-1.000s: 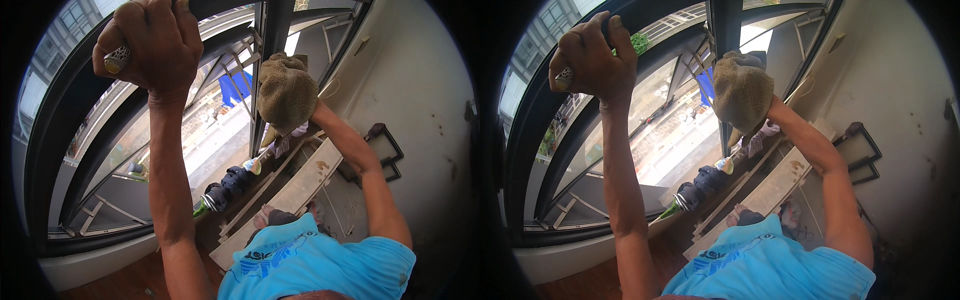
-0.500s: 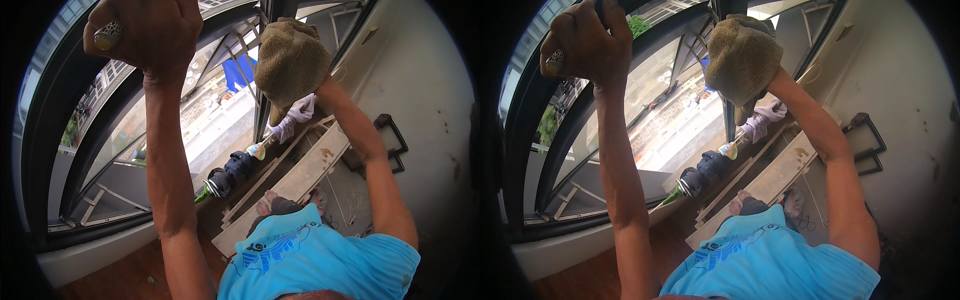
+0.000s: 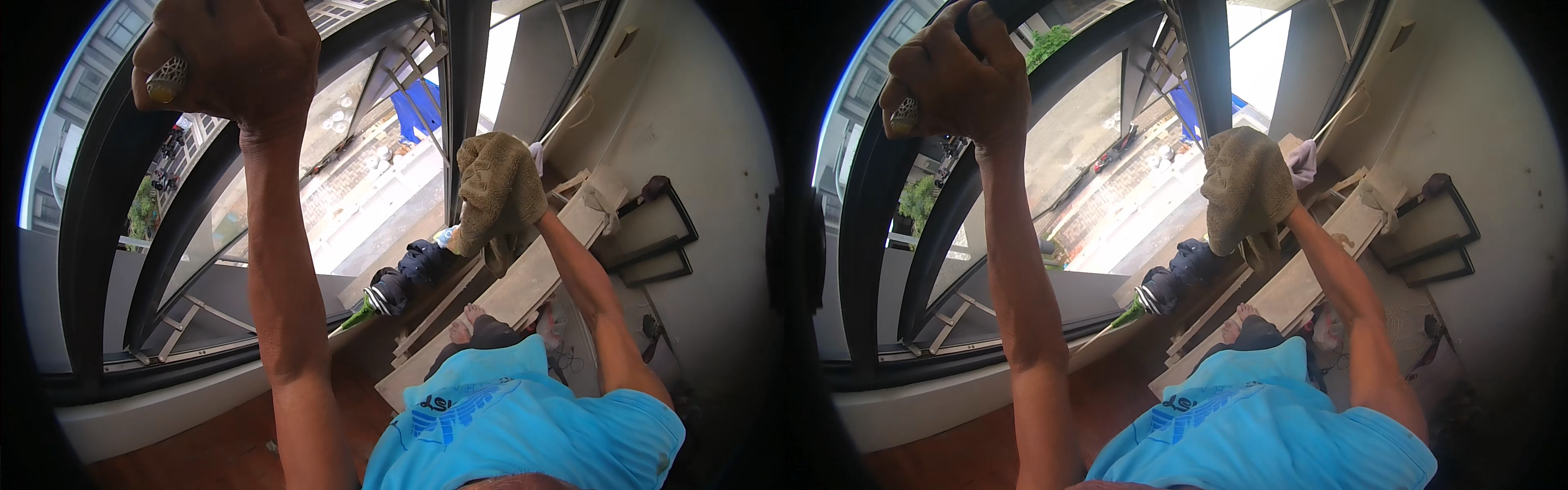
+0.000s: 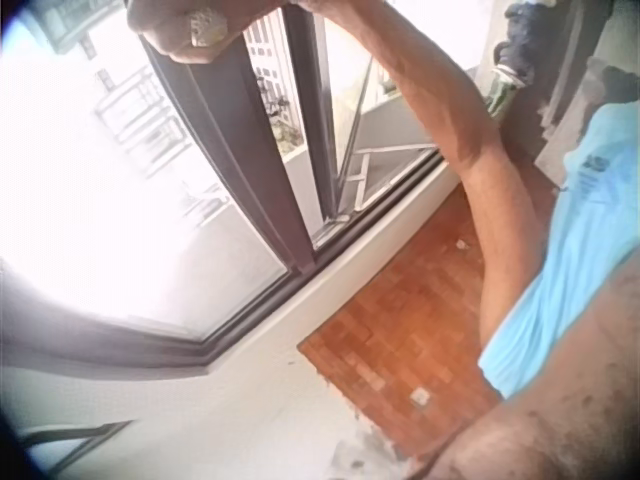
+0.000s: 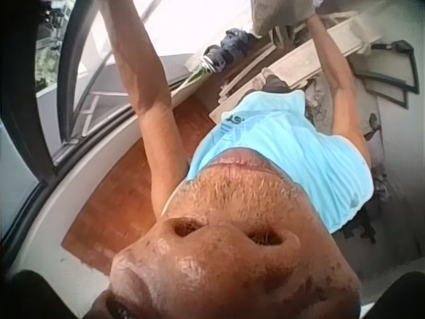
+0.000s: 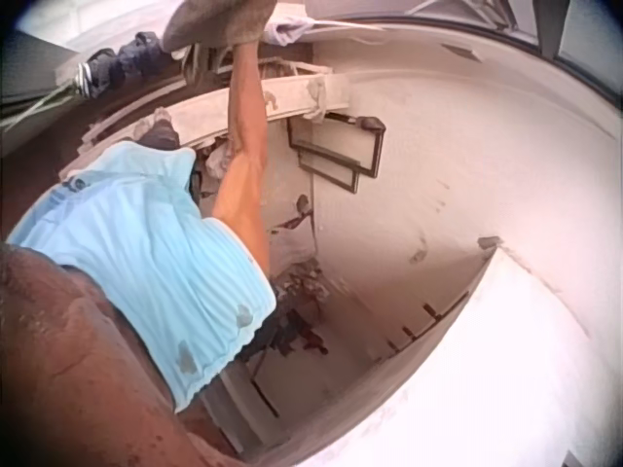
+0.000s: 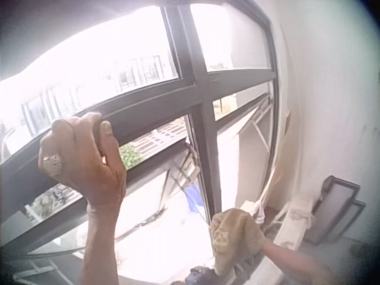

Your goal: The person wipes the black metal window frame with a beige cloth, moving along the top and side edges. They adjust the cloth and reposition their hands to reach different sections of the frame while standing on wooden planks.

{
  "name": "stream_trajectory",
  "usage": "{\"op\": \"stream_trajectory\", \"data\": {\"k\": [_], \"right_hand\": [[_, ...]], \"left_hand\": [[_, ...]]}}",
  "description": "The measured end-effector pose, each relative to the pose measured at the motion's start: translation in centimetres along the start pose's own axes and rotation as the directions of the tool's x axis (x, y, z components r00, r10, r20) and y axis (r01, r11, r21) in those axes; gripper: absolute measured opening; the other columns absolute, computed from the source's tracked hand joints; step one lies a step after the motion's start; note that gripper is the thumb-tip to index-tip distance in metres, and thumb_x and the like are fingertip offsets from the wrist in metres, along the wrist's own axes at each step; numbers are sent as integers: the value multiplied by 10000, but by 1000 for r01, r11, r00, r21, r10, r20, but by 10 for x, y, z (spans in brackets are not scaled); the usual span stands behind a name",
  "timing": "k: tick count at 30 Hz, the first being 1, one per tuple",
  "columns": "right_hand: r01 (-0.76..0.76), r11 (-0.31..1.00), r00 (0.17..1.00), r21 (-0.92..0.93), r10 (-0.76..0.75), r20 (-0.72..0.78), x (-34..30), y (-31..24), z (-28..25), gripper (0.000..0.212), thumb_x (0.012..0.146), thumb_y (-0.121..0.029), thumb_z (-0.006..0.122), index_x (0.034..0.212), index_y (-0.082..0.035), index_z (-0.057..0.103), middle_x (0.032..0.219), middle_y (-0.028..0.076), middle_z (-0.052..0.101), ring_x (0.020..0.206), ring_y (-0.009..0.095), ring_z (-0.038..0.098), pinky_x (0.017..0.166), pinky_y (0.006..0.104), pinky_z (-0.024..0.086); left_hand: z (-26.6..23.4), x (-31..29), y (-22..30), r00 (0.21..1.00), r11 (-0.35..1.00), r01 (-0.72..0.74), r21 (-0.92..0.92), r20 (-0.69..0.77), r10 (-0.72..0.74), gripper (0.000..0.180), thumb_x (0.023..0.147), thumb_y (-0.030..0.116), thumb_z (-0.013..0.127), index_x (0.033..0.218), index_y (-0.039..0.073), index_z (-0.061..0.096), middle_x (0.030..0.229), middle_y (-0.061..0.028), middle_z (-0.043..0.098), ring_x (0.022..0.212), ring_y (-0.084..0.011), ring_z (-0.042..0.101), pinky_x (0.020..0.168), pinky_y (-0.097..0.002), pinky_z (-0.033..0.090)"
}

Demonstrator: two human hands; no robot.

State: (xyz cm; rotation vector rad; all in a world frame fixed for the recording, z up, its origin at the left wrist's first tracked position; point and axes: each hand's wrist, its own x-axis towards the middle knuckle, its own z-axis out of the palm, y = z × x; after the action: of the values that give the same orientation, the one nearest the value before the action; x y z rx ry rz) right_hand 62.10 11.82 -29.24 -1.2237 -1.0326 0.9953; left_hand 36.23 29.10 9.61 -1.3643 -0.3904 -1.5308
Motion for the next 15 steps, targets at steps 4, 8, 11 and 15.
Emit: {"op": "stream_trajectory", "data": {"k": [4, 8, 11, 15], "right_hand": [[171, 985, 982, 26, -169, -85, -1, -41, 41, 644, 1030, -263, 568, 1560, -77, 254, 1551, 93, 371, 1433, 217, 359, 1225, 369, 267], [407, 909, 897, -93, -417, -148, 30, -105, 87, 643, 1022, -259, 582, 1554, -79, 270, 1540, 95, 387, 1425, 218, 374, 1221, 370, 278], [538, 792, 784, -288, -596, -176, 70, -144, 107, 643, 1015, -257, 593, 1550, -81, 282, 1532, 96, 399, 1419, 219, 385, 1218, 371, 286], [569, 638, 649, -520, -736, -194, 117, -174, 136, 642, 1007, -253, 607, 1544, -84, 298, 1521, 97, 415, 1411, 220, 399, 1214, 372, 297]], "left_hand": [[2, 1, 7, 997, 999, 19, -40, -80, -23, 80, 904, 214, 647, 928, 142, 671, 816, 5, 545, 843, -199, 516, 831, -381, 314], [14, -20, -25, 994, 991, 84, -106, 83, -75, 208, 910, 394, 657, 875, 210, 748, 871, 10, 581, 846, -168, 540, 795, -438, 377], [8, -15, -26, 987, 968, 113, -222, 141, -83, 156, 883, 322, 693, 886, 195, 783, 846, 14, 603, 814, -167, 542, 701, -379, 414], [-16, 10, -14, 982, 974, 79, -213, 186, -39, 92, 828, 128, 684, 910, 119, 722, 798, 3, 530, 801, -202, 513, 781, -392, 345]]}}
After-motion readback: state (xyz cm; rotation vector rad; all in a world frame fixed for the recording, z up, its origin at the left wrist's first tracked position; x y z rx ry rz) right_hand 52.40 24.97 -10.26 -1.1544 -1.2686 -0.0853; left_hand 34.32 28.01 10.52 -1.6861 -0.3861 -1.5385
